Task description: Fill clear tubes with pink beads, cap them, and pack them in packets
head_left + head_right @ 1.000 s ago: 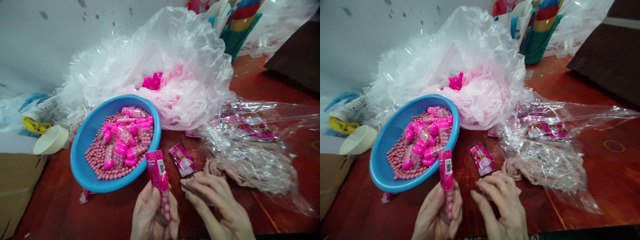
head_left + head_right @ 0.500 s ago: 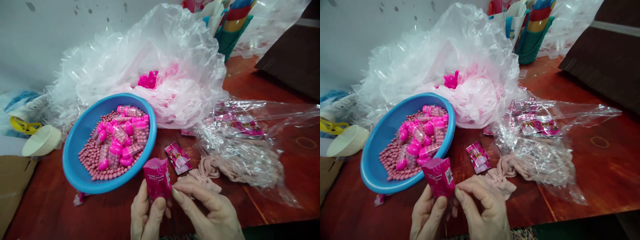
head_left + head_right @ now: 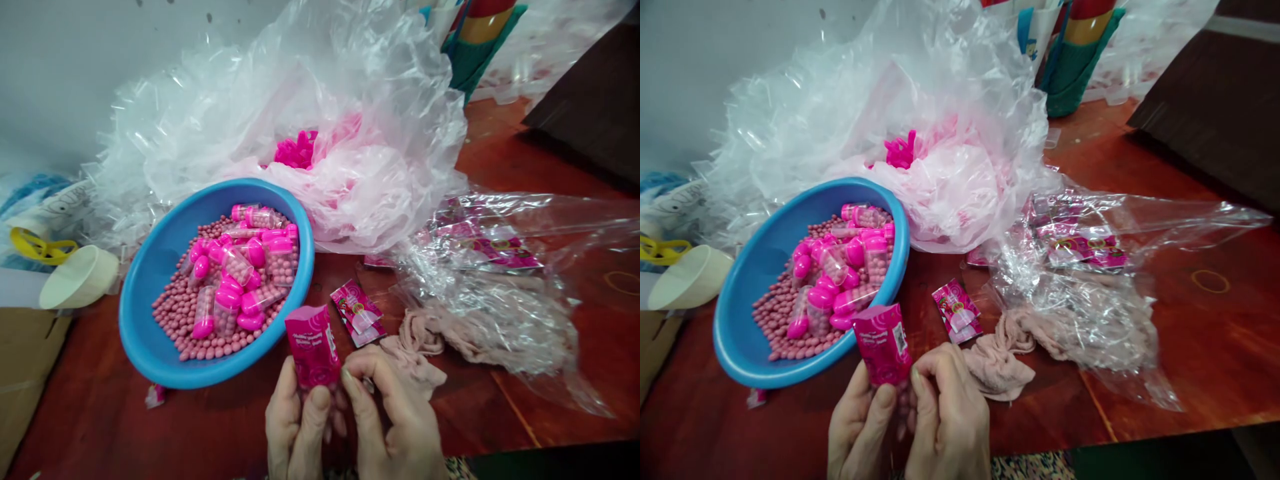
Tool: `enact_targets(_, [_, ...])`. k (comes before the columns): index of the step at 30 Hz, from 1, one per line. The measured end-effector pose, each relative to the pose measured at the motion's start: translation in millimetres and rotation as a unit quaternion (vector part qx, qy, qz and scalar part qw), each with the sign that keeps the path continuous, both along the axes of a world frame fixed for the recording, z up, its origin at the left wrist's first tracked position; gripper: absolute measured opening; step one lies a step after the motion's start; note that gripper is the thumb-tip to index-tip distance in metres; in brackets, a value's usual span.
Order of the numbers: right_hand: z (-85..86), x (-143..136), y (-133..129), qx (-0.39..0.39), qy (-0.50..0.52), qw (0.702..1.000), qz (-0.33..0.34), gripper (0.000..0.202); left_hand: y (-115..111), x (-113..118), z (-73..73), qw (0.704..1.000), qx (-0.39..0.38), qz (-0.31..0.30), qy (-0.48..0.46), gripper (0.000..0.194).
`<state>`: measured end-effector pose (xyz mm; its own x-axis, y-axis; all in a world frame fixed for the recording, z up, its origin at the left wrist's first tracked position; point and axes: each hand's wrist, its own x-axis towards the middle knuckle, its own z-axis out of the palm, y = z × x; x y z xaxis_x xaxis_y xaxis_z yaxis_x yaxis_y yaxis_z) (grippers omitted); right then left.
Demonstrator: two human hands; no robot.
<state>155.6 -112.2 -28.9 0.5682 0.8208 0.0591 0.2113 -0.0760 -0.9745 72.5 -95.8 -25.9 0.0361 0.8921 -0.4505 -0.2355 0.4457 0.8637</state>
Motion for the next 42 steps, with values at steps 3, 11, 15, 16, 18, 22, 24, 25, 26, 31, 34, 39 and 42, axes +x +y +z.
enact_targets(3, [-2.9, -5.7, -1.5, 0.006, 0.001, 1.000, -0.019, 0.020, -3.6, 4.0, -2.2, 0.997, -0.041, 0.056, -0.041, 0.040])
enact_targets(11, [-5.4, 15.6, -6.2, 0.017, 0.084, 0.996, 0.008, 0.015, 13.6, 0.5, 2.7, 0.977, -0.070, -0.072, -0.190, 0.020])
enact_targets(15, [-10.0, 31.1, 0.2, 0.005, 0.205, 0.977, 0.058, 0.024, 15.4, -3.6, -1.6, 0.937, -0.131, -0.157, -0.282, 0.029])
enact_targets(16, [-9.9, 33.3, 2.8, -0.005, 0.272, 0.959, 0.078, 0.029, 14.5, -3.9, -3.8, 0.927, -0.152, -0.166, -0.301, 0.031])
enact_targets(18, [-8.2, 35.8, 8.2, -0.019, 0.403, 0.905, 0.133, 0.032, 12.4, -3.7, -8.1, 0.900, -0.196, -0.189, -0.341, 0.034])
enact_targets(22, [-6.0, 35.6, 17.1, -0.032, 0.578, 0.801, 0.152, 0.025, 10.0, -1.4, -9.7, 0.895, -0.287, -0.175, -0.294, 0.030])
enact_targets(24, [-7.1, 34.0, 20.1, -0.048, 0.593, 0.799, 0.084, 0.031, 9.6, 0.9, -6.4, 0.938, -0.256, -0.120, -0.199, 0.032])
enact_targets(25, [-7.7, 33.2, 21.3, -0.055, 0.582, 0.810, 0.046, 0.036, 9.4, 2.3, -4.3, 0.963, -0.205, -0.093, -0.151, 0.036])
enact_targets(26, [-8.1, 32.5, 22.4, -0.060, 0.566, 0.822, 0.014, 0.041, 9.2, 4.0, -2.0, 0.981, -0.140, -0.071, -0.111, 0.040])
enact_targets(31, [-5.1, 28.5, 22.1, -0.045, 0.506, 0.861, -0.019, 0.036, 10.2, 14.3, 7.3, 1.000, 0.000, -0.005, 0.011, 0.032])
enact_targets(34, [-6.0, 24.0, 15.1, -0.019, 0.456, 0.890, 0.006, 0.028, 12.7, 19.4, 8.7, 0.999, -0.002, 0.024, 0.023, 0.027])
enact_targets(39, [-17.0, 17.2, 0.6, -0.095, 0.346, 0.933, 0.031, 0.032, 15.4, 20.4, 7.4, 0.998, 0.032, 0.038, 0.034, 0.021])
enact_targets(42, [-21.0, 19.5, -1.5, -0.081, 0.350, 0.930, 0.079, 0.033, 17.8, 15.1, 8.5, 0.993, 0.083, 0.016, 0.082, 0.011])
